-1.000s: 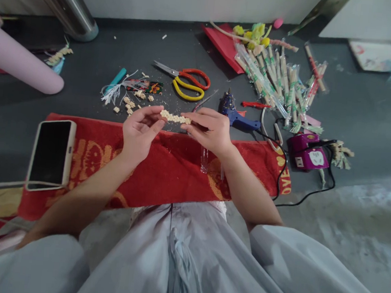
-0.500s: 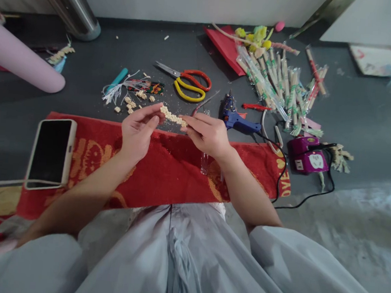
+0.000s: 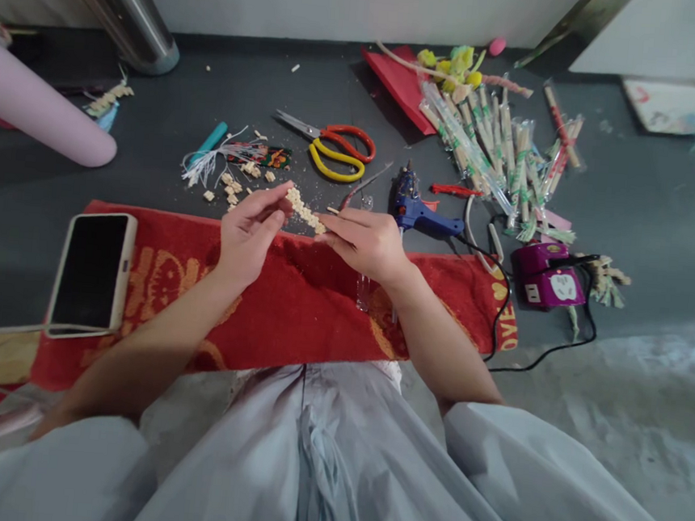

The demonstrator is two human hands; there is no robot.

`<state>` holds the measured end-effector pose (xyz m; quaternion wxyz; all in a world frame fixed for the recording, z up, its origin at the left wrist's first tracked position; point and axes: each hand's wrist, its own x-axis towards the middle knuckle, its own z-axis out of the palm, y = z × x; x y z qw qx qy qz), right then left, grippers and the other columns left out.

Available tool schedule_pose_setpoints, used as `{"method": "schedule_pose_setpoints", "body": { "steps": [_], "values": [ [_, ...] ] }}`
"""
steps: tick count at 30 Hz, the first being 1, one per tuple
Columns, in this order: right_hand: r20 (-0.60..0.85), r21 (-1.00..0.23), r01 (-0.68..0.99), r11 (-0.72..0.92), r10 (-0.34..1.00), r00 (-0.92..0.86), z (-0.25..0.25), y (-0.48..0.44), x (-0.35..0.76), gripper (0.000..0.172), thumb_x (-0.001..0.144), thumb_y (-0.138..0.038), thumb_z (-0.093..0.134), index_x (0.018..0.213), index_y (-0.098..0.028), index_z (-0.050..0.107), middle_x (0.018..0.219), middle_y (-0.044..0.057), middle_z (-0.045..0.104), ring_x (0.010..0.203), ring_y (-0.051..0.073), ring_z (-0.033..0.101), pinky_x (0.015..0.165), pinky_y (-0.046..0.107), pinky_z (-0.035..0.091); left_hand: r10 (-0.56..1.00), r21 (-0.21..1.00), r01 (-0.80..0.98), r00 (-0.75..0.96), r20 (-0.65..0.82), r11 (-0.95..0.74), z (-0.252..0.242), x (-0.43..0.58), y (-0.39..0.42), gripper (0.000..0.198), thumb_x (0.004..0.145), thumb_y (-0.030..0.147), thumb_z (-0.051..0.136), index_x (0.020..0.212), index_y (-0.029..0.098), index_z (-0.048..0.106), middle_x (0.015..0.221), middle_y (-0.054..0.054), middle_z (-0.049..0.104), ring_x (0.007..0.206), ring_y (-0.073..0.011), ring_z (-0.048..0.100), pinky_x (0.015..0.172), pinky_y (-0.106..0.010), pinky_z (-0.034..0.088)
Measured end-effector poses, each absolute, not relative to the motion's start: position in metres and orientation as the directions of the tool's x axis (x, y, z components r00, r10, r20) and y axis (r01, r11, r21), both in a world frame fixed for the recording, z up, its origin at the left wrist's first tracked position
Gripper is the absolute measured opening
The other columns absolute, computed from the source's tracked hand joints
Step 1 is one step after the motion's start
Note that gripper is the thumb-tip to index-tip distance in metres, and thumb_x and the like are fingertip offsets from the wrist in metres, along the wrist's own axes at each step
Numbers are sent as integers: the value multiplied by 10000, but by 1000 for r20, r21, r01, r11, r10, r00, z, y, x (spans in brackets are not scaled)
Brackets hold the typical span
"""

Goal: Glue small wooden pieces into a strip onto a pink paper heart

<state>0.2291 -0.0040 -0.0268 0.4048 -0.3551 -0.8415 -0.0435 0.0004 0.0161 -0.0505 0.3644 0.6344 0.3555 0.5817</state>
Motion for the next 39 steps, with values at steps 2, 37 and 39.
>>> {"method": "schedule_pose_setpoints", "body": {
  "steps": [2, 37, 39],
  "values": [
    [707, -203, 641, 740, 564, -426, -27, -4, 229, 519, 1195, -447, 429, 1165, -173, 869, 810, 48, 756, 719, 147, 694, 655, 274, 477, 873, 875, 23, 83, 481, -484, -50, 0, 16, 436, 996, 630, 777, 1344, 369, 810, 1058, -36, 759, 900, -189, 750, 818, -325, 660],
    [553, -546, 554, 629, 767, -326, -14, 1, 245, 464, 1181, -386, 391, 1418, -174, 727, 1027, 83, 840, 1009, 208, 791, 975, 397, 652, 874, 868, 116, 116, 471, -483, -25, 4, 4, 287, 909, 493, 924, 983, 254, 784, 914, -15, 761, 790, -158, 728, 744, -276, 652],
    [559, -548, 537, 642, 758, -337, -13, 1, 245, 467, 1186, -378, 374, 1419, -165, 718, 968, 69, 823, 972, 203, 785, 956, 391, 653, 879, 874, 115, 136, 458, -473, -24, 4, 4, 307, 901, 499, 925, 985, 250, 767, 927, -17, 750, 803, -162, 720, 757, -287, 652]
  ]
}}
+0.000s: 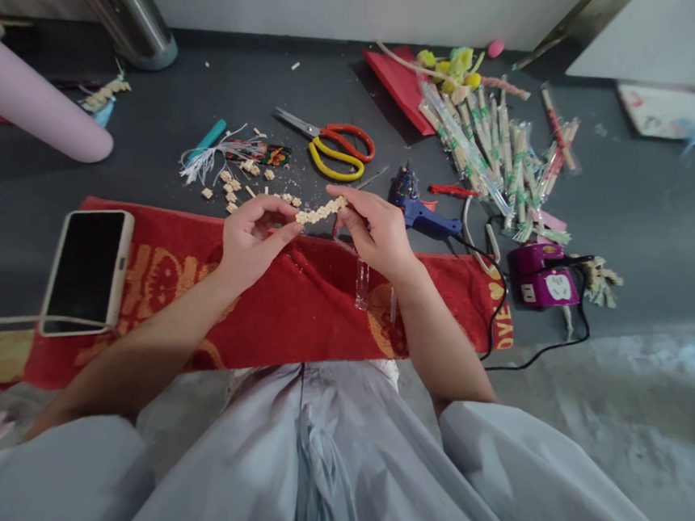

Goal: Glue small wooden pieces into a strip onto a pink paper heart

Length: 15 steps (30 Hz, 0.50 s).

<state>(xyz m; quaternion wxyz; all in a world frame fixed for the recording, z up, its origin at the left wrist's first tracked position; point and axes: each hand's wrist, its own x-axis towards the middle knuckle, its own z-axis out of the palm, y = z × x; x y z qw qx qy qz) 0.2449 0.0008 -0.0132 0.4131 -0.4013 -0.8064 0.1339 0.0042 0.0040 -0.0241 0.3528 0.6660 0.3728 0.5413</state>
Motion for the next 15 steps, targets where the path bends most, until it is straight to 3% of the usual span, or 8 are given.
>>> {"method": "schedule_pose_setpoints", "body": {
  "steps": [9, 15],
  "values": [
    [558, -542, 535, 648, 754, -348, -11, -1, 245, 444, 1188, -350, 379, 1423, -169, 710, 932, 50, 805, 945, 188, 780, 949, 370, 647, 871, 869, 107, 153, 466, -483, -27, 4, 5, 323, 898, 506, 919, 999, 248, 752, 933, -15, 724, 799, -158, 690, 753, -295, 633],
    [547, -560, 525, 641, 762, -347, -10, -1, 245, 435, 1170, -373, 432, 1415, -168, 727, 1134, 101, 850, 1005, 195, 792, 956, 375, 652, 817, 812, 98, 129, 562, -575, -32, 5, 7, 247, 928, 456, 897, 1003, 260, 766, 934, -5, 735, 794, -143, 690, 741, -273, 620]
  ]
}}
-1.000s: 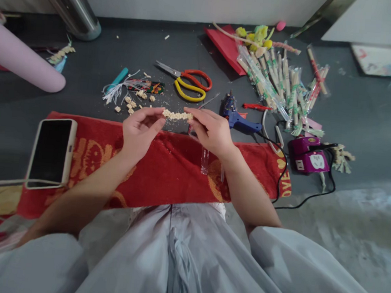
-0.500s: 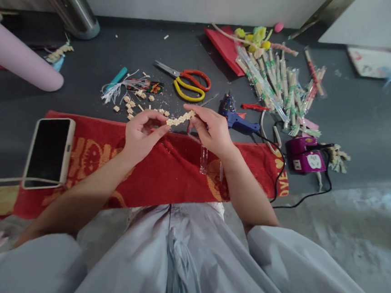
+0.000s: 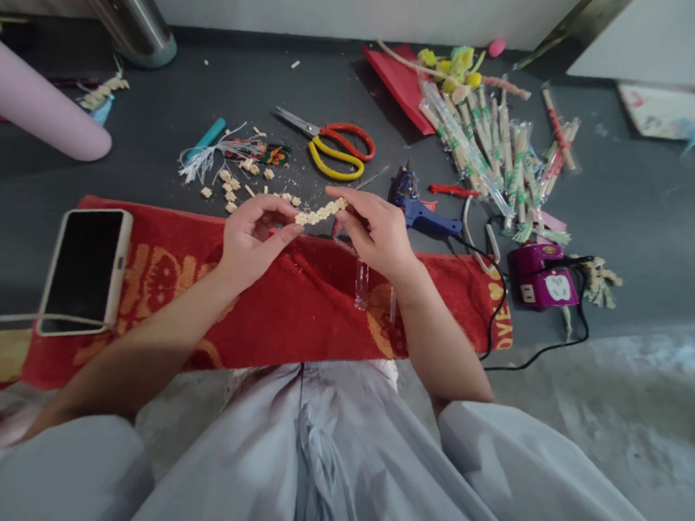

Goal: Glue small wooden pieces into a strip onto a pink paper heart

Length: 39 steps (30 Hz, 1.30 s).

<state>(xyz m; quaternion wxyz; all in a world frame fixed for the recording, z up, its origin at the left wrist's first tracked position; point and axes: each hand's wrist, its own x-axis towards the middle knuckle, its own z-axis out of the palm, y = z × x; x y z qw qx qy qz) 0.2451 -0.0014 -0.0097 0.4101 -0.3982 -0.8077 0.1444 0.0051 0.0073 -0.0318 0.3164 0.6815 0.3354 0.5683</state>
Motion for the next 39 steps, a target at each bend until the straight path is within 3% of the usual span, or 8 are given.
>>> {"method": "schedule_pose_setpoints", "body": {
  "steps": [3, 6, 12, 17, 19, 23, 28, 39],
  "values": [
    [548, -564, 524, 638, 764, -340, -8, -2, 244, 417, 1159, -364, 455, 1387, -170, 745, 1211, 112, 855, 1042, 198, 801, 961, 373, 655, 832, 827, 101, 119, 542, -553, -34, 6, 8, 322, 920, 528, 899, 1003, 255, 751, 940, -9, 725, 796, -147, 688, 739, -281, 625],
    [581, -564, 496, 660, 744, -330, -6, -3, 242, 385, 1157, -336, 474, 1318, -147, 767, 1131, 102, 870, 1007, 189, 814, 943, 347, 657, 832, 835, 59, 142, 536, -547, -35, 6, 7, 380, 937, 590, 881, 1027, 250, 739, 967, -13, 727, 793, -140, 692, 721, -268, 618],
    [577, -606, 428, 670, 741, -343, -1, -5, 241, 309, 1147, -294, 503, 1252, -154, 757, 1172, 99, 874, 1025, 175, 830, 961, 315, 653, 823, 836, -4, 170, 541, -549, -37, 4, 7, 379, 937, 551, 913, 1066, 246, 730, 1003, -22, 732, 873, -146, 715, 778, -261, 615],
    [533, -641, 404, 652, 757, -377, -1, -5, 241, 295, 1151, -307, 487, 1239, -169, 733, 1140, 87, 863, 855, 149, 794, 909, 315, 647, 801, 824, -29, 213, 559, -567, -34, 5, 8, 369, 949, 550, 897, 1052, 251, 706, 994, -20, 725, 870, -149, 710, 760, -261, 599],
    [508, -652, 404, 642, 765, -397, -1, -5, 240, 302, 1155, -327, 475, 1243, -182, 725, 1154, 87, 854, 891, 157, 795, 934, 329, 644, 778, 805, -26, 241, 580, -593, -32, 5, 7, 328, 974, 526, 867, 1052, 248, 712, 1000, -24, 735, 873, -150, 718, 742, -254, 591],
    [488, -662, 387, 642, 761, -427, -3, -5, 238, 330, 1165, -370, 465, 1240, -183, 726, 1200, 104, 846, 1092, 189, 804, 1012, 343, 632, 760, 787, 12, 270, 591, -617, -29, 6, 4, 214, 980, 407, 852, 1055, 237, 745, 992, -28, 755, 885, -159, 731, 767, -263, 601],
    [459, -683, 395, 615, 781, -424, -4, -4, 237, 415, 1180, -467, 439, 1243, -178, 730, 1193, 108, 845, 1105, 188, 797, 1015, 338, 621, 739, 749, 78, 254, 623, -658, -26, 3, 4, 154, 948, 279, 851, 1083, 250, 782, 1004, -18, 788, 898, -163, 747, 805, -276, 611],
    [485, -690, 371, 621, 778, -400, -6, -5, 238, 460, 1177, -516, 450, 1260, -171, 743, 1198, 108, 846, 1090, 183, 796, 1013, 330, 617, 748, 687, 295, 266, 608, -664, -23, -1, 2, 149, 975, 383, 810, 1070, 269, 822, 999, -22, 818, 886, -193, 747, 852, -353, 637]
  ]
}}
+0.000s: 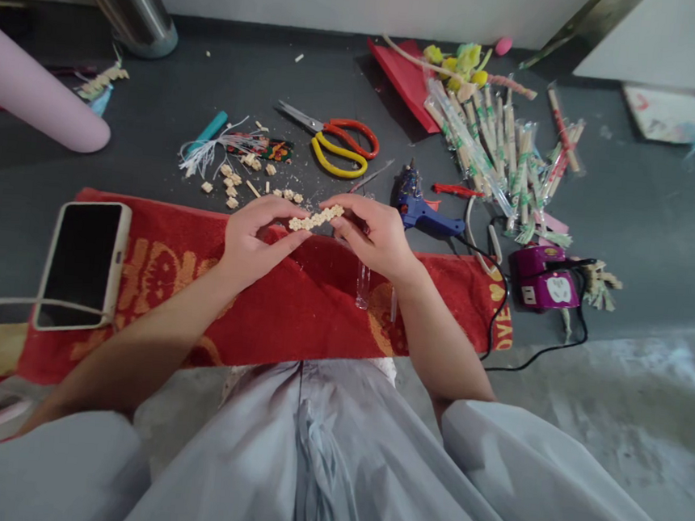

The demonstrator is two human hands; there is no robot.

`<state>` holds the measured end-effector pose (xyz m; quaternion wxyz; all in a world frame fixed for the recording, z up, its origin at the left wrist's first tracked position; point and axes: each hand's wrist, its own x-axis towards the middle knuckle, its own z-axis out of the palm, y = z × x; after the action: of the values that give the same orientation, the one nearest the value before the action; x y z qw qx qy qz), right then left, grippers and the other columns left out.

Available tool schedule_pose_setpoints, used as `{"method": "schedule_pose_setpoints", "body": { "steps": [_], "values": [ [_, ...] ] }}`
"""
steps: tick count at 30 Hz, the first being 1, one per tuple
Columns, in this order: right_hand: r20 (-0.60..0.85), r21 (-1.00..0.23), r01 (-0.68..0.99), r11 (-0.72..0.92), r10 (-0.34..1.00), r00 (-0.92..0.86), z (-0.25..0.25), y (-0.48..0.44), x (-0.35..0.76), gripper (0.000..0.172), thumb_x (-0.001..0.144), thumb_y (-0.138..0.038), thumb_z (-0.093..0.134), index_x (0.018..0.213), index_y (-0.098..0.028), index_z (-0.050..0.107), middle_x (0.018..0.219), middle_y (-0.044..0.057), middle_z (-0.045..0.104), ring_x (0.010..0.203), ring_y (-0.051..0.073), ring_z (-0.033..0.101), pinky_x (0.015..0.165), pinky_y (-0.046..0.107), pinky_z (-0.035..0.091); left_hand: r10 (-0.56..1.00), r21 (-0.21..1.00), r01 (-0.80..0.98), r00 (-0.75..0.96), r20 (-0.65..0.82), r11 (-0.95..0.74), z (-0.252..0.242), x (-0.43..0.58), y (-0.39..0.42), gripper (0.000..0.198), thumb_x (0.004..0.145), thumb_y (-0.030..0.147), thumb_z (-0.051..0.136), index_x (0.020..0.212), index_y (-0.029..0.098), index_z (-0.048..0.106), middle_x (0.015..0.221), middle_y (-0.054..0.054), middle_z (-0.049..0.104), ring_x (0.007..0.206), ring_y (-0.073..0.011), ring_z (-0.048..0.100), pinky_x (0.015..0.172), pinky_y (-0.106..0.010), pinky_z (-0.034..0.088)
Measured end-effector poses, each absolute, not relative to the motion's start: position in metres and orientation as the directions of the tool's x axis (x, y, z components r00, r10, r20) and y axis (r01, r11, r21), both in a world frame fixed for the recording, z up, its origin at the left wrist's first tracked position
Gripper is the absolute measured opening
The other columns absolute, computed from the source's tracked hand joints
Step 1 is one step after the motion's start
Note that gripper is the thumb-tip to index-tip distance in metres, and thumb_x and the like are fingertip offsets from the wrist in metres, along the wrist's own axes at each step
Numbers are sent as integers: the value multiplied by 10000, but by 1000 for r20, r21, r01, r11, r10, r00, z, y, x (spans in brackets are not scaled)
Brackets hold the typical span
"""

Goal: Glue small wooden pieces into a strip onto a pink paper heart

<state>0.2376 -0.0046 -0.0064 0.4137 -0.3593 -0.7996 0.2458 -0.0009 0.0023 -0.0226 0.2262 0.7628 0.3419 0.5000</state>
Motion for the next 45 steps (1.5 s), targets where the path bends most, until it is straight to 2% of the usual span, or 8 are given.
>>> {"method": "schedule_pose_setpoints", "body": {
  "steps": [4, 9, 16, 22, 29, 33, 38, 45],
  "values": [
    [533, -672, 362, 646, 761, -369, -8, -4, 237, 434, 1157, -525, 512, 1267, -171, 738, 1024, 62, 823, 891, 148, 759, 878, 285, 617, 710, 662, 259, 265, 652, -704, -22, 0, 2, 120, 987, 354, 811, 1082, 281, 820, 1006, -11, 818, 889, -186, 747, 860, -339, 635],
    [590, -633, 395, 666, 745, -311, -12, -5, 238, 431, 1127, -467, 578, 1435, -173, 644, 765, -56, 647, 609, 104, 555, 653, 238, 530, 727, 661, 304, 230, 647, -685, -20, 1, 0, 112, 985, 321, 824, 1086, 275, 826, 1005, -7, 826, 876, -177, 751, 835, -317, 639],
    [684, -437, 452, 778, 613, -394, -11, -12, 235, 344, 1135, -236, 473, 1329, -196, 754, 1031, 37, 848, 744, 95, 706, 720, 219, 536, 773, 715, 297, 199, 602, -634, -21, 1, 0, 126, 982, 323, 839, 1106, 299, 851, 1018, -4, 838, 853, -168, 755, 766, -287, 636],
    [627, -366, 479, 798, 592, -507, -10, -14, 235, 421, 1111, -185, 464, 1381, -238, 781, 811, -10, 790, 665, 102, 668, 625, 231, 464, 808, 743, 321, 180, 562, -588, -23, -1, 1, 190, 999, 469, 826, 1080, 302, 870, 985, -19, 832, 847, -181, 751, 740, -297, 629],
    [670, -427, 536, 728, 653, -353, -8, -11, 239, 380, 1130, -278, 490, 1354, -170, 777, 993, 53, 870, 696, 109, 714, 650, 245, 525, 833, 759, 350, 163, 528, -549, -25, -2, 3, 219, 956, 484, 874, 1093, 314, 867, 987, -20, 828, 829, -189, 738, 765, -324, 644],
    [599, -514, 605, 608, 759, -254, -8, -9, 243, 396, 1123, -422, 551, 1333, -187, 791, 920, 42, 859, 678, 135, 721, 671, 270, 558, 826, 756, 338, 163, 540, -561, -25, -1, 3, 166, 943, 435, 886, 1077, 338, 876, 980, -6, 834, 820, -193, 743, 768, -330, 652],
    [597, -552, 606, 573, 779, -193, -12, -6, 240, 378, 1128, -435, 554, 1147, -219, 864, 1036, 62, 888, 871, 179, 817, 809, 295, 619, 814, 755, 307, 174, 555, -580, -25, 1, 4, 153, 954, 434, 874, 1066, 329, 881, 982, -4, 839, 807, -183, 747, 756, -313, 651],
    [593, -575, 650, 496, 800, -86, -9, -1, 252, 439, 1124, -474, 522, 963, -224, 845, 839, 62, 814, 763, 207, 757, 736, 352, 589, 820, 766, 293, 193, 539, -573, -26, -1, 5, 145, 963, 442, 868, 1071, 345, 872, 993, -7, 837, 835, -195, 758, 788, -332, 668]
  ]
}}
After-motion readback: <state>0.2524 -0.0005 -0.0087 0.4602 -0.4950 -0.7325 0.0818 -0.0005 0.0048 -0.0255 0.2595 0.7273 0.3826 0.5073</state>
